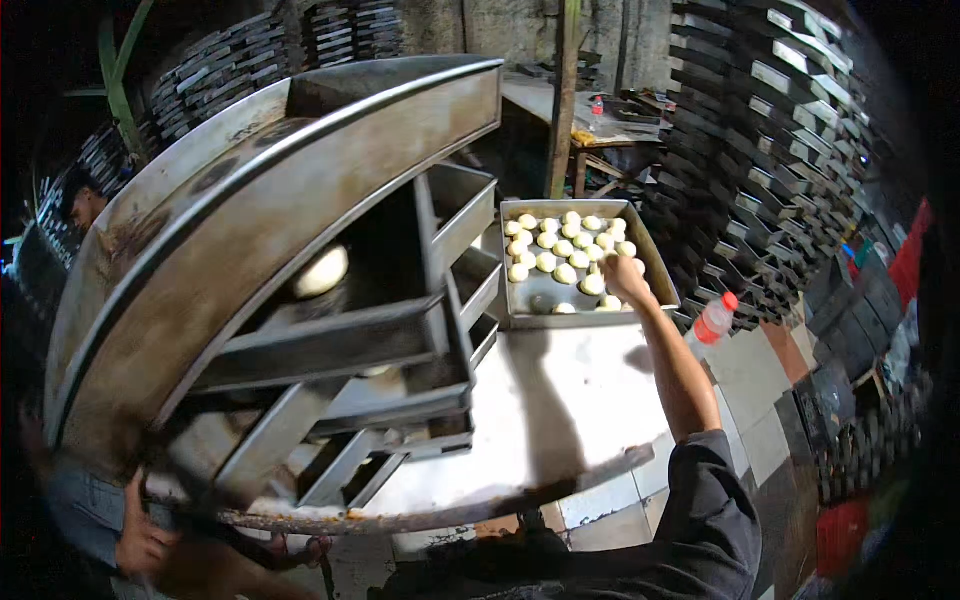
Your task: Shaping dough into small balls and placing them onto baking trays.
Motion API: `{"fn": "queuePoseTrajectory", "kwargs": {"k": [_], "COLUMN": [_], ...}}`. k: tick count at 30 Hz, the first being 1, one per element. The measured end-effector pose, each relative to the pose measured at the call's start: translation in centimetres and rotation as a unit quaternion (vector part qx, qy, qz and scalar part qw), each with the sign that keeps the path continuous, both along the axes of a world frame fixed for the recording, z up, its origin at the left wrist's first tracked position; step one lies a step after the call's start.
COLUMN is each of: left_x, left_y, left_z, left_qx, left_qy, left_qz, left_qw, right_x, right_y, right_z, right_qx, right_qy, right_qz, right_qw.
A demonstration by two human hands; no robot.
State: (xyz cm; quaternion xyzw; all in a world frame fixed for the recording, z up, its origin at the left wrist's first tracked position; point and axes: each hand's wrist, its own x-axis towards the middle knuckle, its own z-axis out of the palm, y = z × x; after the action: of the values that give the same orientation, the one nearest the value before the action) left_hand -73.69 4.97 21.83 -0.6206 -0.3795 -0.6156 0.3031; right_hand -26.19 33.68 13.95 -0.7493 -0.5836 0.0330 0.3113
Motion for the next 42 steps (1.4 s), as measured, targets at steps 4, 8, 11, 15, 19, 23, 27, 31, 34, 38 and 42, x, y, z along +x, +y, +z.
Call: {"fn": "queuePoseTrajectory", "kwargs": {"k": [4, 8, 11, 15, 19, 23, 27, 31, 34, 38, 42], "left_x": [0.2, -2.7, -1.4, 4.5, 7.7, 5.0, 0.0, -4.4, -3.0, -10.3, -16.0], "left_y": [-5.6, -8.6, -9.1, -6.2, -8.4, -12.3, -19.3, -23.3, -20.5, -19.2, -18.3], "left_z": [-14.3, -21.9, -21.1, -13.4, -13.7, -16.6, -18.9, -21.9, -24.0, -16.9, -18.5], "left_qx": [-0.189, -0.289, -0.328, -0.390, -0.397, -0.299, -0.323, -0.150, -0.185, -0.100, -0.147], "left_qy": [-0.255, -0.470, -0.306, -0.480, -0.621, -0.692, -0.800, -0.720, -0.728, -0.765, -0.806], "left_qz": [0.090, 0.182, 0.184, -0.062, -0.418, -0.601, -0.418, -0.395, -0.131, -0.302, -0.230], "left_qw": [0.944, 0.814, 0.875, 0.783, 0.530, 0.267, 0.284, 0.551, 0.647, 0.559, 0.526], "right_x": [4.1, 5.2, 4.4, -0.1, -11.7, -27.3, -34.5, -41.0, -51.5, -63.2, -72.7], "right_y": [9.2, 12.0, 10.4, 2.9, -13.8, -30.4, -37.3, -39.8, -40.3, -29.5, -18.6], "right_z": [-12.2, -13.6, -12.8, -5.4, -0.2, 3.4, 0.4, 2.3, -0.6, -5.3, -9.4], "right_qx": [-0.079, -0.187, -0.166, -0.144, 0.074, -0.165, -0.166, -0.112, 0.163, 0.022, -0.039], "right_qy": [-0.179, -0.199, -0.310, -0.177, 0.083, 0.064, -0.025, 0.197, 0.298, 0.240, 0.162], "right_qz": [0.134, 0.113, 0.154, 0.200, 0.374, 0.571, 0.828, 0.787, 0.665, 0.532, 0.443], "right_qw": [0.971, 0.955, 0.923, 0.953, 0.921, 0.802, 0.535, 0.573, 0.665, 0.812, 0.881]}}
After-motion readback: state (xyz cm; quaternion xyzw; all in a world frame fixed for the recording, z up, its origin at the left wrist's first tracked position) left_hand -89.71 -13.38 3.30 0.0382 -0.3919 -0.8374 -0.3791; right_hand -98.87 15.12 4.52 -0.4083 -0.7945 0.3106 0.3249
